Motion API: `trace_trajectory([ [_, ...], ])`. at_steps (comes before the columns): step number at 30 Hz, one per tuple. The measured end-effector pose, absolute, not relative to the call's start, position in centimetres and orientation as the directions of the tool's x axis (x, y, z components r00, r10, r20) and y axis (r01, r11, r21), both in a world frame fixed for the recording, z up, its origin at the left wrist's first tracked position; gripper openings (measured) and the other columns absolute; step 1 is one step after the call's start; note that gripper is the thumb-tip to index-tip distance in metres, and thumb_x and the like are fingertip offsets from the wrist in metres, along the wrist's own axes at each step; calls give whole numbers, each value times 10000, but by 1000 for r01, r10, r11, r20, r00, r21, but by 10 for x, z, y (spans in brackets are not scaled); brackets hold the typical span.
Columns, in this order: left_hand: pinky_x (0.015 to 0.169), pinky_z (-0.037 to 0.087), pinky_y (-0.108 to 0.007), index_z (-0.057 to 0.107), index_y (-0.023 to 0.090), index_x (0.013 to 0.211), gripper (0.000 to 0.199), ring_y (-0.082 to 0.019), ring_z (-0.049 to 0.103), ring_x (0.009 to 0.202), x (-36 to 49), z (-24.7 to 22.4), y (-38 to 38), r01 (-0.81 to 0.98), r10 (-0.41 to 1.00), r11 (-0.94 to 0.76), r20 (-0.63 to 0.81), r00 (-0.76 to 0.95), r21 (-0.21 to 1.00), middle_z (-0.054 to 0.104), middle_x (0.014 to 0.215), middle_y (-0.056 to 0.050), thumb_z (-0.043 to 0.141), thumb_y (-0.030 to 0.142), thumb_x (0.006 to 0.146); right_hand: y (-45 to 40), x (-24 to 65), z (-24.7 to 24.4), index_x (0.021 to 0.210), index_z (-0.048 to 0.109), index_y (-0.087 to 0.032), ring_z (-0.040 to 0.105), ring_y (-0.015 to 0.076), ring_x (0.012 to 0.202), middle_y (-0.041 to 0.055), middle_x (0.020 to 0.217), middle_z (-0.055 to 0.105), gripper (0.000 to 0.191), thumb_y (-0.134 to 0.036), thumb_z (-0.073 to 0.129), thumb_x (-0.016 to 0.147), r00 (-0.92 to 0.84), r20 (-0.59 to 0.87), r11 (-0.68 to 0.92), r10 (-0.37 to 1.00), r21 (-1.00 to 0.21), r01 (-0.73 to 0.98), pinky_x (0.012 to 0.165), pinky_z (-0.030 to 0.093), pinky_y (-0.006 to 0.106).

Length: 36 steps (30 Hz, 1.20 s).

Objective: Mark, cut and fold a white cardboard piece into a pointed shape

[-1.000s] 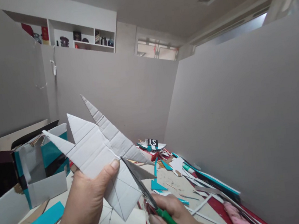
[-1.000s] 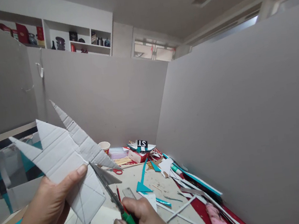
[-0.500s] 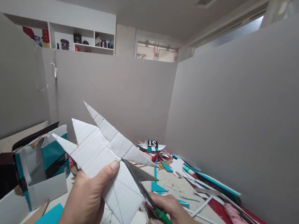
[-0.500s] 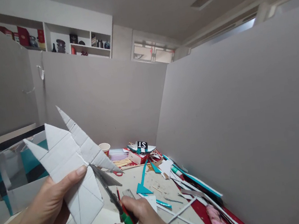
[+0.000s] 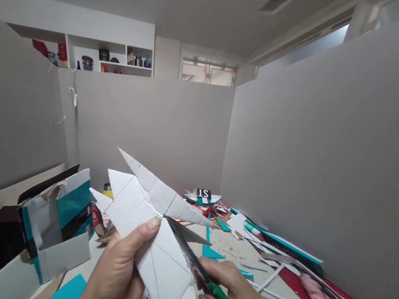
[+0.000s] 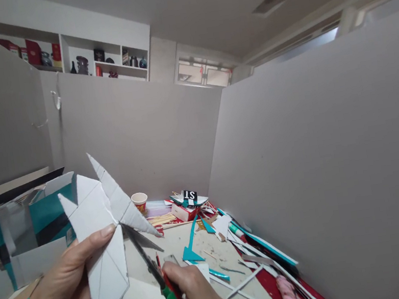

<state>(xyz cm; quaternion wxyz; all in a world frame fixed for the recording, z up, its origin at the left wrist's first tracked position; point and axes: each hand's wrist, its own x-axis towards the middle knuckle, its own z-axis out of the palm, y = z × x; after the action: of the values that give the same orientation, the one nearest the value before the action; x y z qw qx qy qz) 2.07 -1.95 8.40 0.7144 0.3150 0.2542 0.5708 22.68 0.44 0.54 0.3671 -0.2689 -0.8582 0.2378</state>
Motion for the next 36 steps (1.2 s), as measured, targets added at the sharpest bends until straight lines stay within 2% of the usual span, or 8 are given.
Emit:
trace_trajectory([
  [9,805,606,-408,682,143,1167,429,-320,732,874,13,96,-19,-756,980,163,-17,196,634,778,917,-112,748,185,745,9,227,-1,716,348,-234,303,118,527,-64,586,338,262,-326,583,787,-481,529,714,699,-552,432,490,272,248],
  [12,789,611,-381,679,115,1167,427,-304,734,861,11,97,-14,-745,991,114,-20,133,657,776,932,-122,747,165,748,15,229,-7,722,424,-216,372,128,562,-40,622,402,248,-383,568,837,-356,569,668,741,-675,313,534,344,250],
  [15,741,613,-326,647,115,1214,446,-258,736,822,12,91,-9,-719,997,51,7,78,693,771,976,-119,729,150,777,18,229,-9,779,524,-192,484,141,583,-9,675,507,281,-451,600,854,-212,553,575,806,-816,56,575,422,266],
  [20,771,593,-322,567,182,1317,507,-245,723,888,25,75,-6,-634,984,45,75,161,772,754,1060,-99,698,188,828,10,222,4,787,596,-160,589,141,475,26,638,628,415,-566,680,782,-186,239,164,953,-924,-345,484,465,253],
  [23,773,587,-370,622,172,1255,418,-282,722,884,33,63,-5,-555,939,63,139,315,829,751,1051,-117,679,255,849,6,218,9,722,626,-137,551,137,391,3,493,573,522,-658,668,724,-340,11,-135,940,-906,-402,453,474,264],
  [25,730,589,-408,673,143,1169,355,-314,726,835,37,57,-5,-496,905,82,144,401,865,757,1002,-144,672,303,852,5,217,9,664,629,-129,546,143,389,3,437,539,524,-646,635,750,-387,-67,-233,920,-885,-402,449,473,259],
  [31,939,505,-422,612,223,1287,444,-296,667,1055,38,53,-5,-488,879,93,159,450,868,705,1191,-118,684,247,849,7,216,16,654,580,-155,447,73,415,-26,524,540,249,-333,753,675,-260,-121,-242,958,-825,-510,407,394,176],
  [36,904,521,-402,601,214,1308,510,-289,695,989,40,50,-6,-471,864,159,109,491,868,713,1176,-122,717,209,812,15,222,19,634,548,-174,404,77,385,-52,468,466,245,-326,735,679,-176,-50,-129,983,-870,-476,374,360,181],
])
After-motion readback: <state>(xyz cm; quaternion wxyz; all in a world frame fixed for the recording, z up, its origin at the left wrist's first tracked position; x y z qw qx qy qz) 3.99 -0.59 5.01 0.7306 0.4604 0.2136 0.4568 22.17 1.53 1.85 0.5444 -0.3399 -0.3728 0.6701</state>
